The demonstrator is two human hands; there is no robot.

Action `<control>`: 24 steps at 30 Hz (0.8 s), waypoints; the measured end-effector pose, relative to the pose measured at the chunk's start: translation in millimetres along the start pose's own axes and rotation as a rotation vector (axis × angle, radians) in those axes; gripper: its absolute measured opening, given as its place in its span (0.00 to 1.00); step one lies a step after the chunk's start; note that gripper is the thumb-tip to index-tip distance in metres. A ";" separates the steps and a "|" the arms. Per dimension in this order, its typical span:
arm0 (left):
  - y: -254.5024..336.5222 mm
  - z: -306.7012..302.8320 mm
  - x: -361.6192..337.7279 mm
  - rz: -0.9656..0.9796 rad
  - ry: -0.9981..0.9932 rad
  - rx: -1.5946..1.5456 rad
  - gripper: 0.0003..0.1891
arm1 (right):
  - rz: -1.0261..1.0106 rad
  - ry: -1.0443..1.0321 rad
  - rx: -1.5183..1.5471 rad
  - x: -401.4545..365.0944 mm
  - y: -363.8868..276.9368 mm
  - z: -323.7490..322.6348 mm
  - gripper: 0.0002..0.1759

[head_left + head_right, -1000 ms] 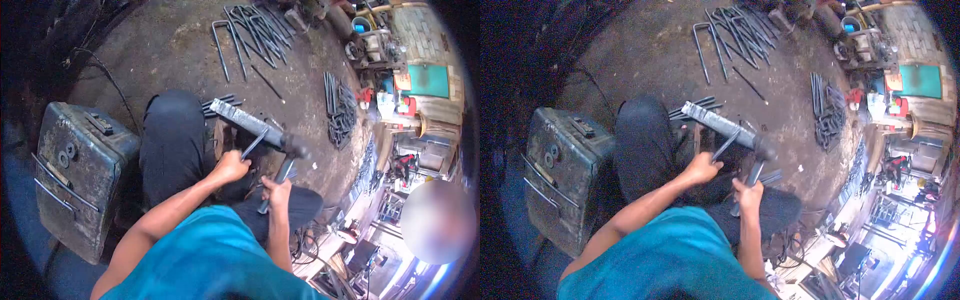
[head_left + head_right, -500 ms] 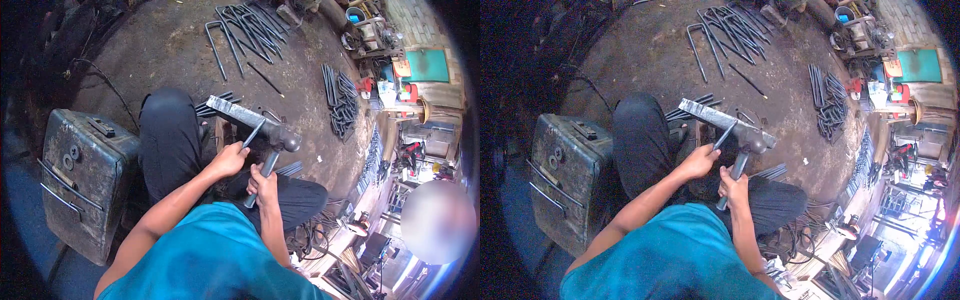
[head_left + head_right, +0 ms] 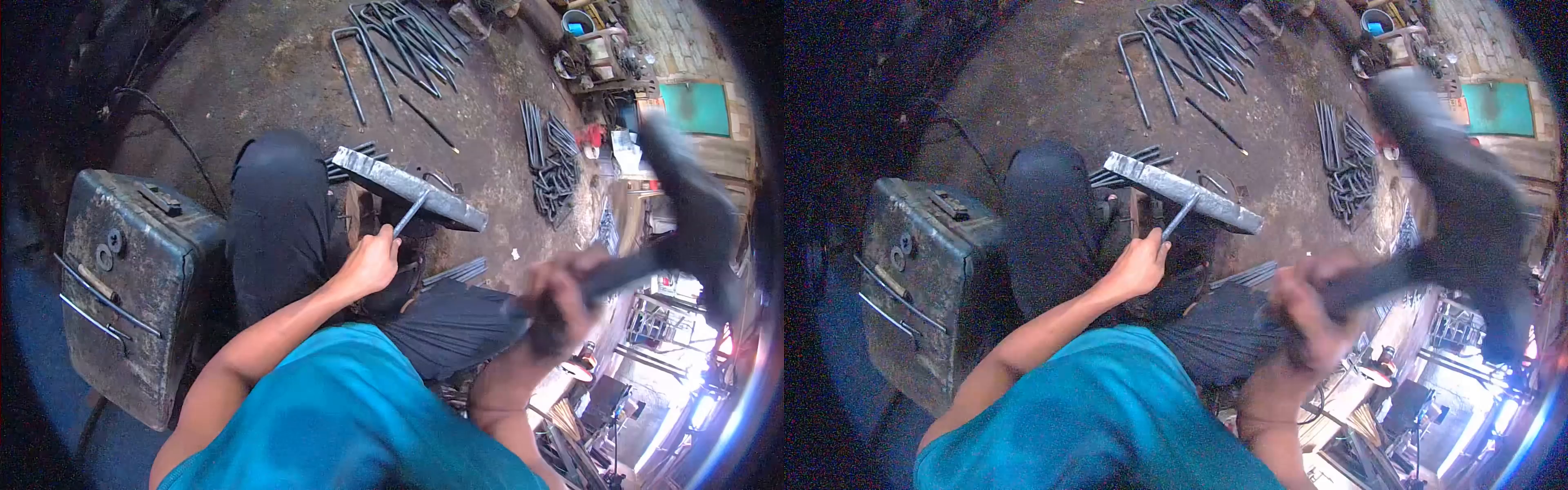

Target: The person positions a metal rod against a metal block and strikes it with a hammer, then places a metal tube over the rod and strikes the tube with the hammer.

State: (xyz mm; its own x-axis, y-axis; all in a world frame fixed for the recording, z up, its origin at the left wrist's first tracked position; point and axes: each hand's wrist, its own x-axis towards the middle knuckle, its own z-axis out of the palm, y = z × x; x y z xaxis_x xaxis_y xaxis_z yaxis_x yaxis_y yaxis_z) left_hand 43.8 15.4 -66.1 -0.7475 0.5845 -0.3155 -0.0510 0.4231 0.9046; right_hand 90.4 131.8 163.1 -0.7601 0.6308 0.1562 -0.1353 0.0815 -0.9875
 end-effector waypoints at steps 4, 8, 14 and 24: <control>0.7 1.7 -0.1 0.005 0.016 0.061 0.12 | -0.209 -0.178 0.122 8.2 -0.9 8.9 0.17; -2.6 3.8 2.2 0.012 0.017 0.065 0.11 | 0.256 -0.071 -0.436 -33.7 107.8 -26.0 0.16; -1.3 5.3 -1.9 0.044 0.062 0.085 0.10 | 0.743 -0.205 -0.399 -22.6 117.1 -7.3 0.13; -6.2 8.7 1.9 0.025 0.052 0.001 0.11 | -0.358 -0.341 0.099 28.1 -16.5 8.9 0.20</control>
State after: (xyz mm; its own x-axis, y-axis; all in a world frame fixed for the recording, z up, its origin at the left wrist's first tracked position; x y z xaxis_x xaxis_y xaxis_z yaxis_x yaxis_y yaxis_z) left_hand 48.5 19.9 -74.8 -0.7817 0.5583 -0.2778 -0.0312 0.4099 0.9116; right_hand 65.5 141.3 184.0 -0.8172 0.2870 0.4999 -0.4726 0.1630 -0.8661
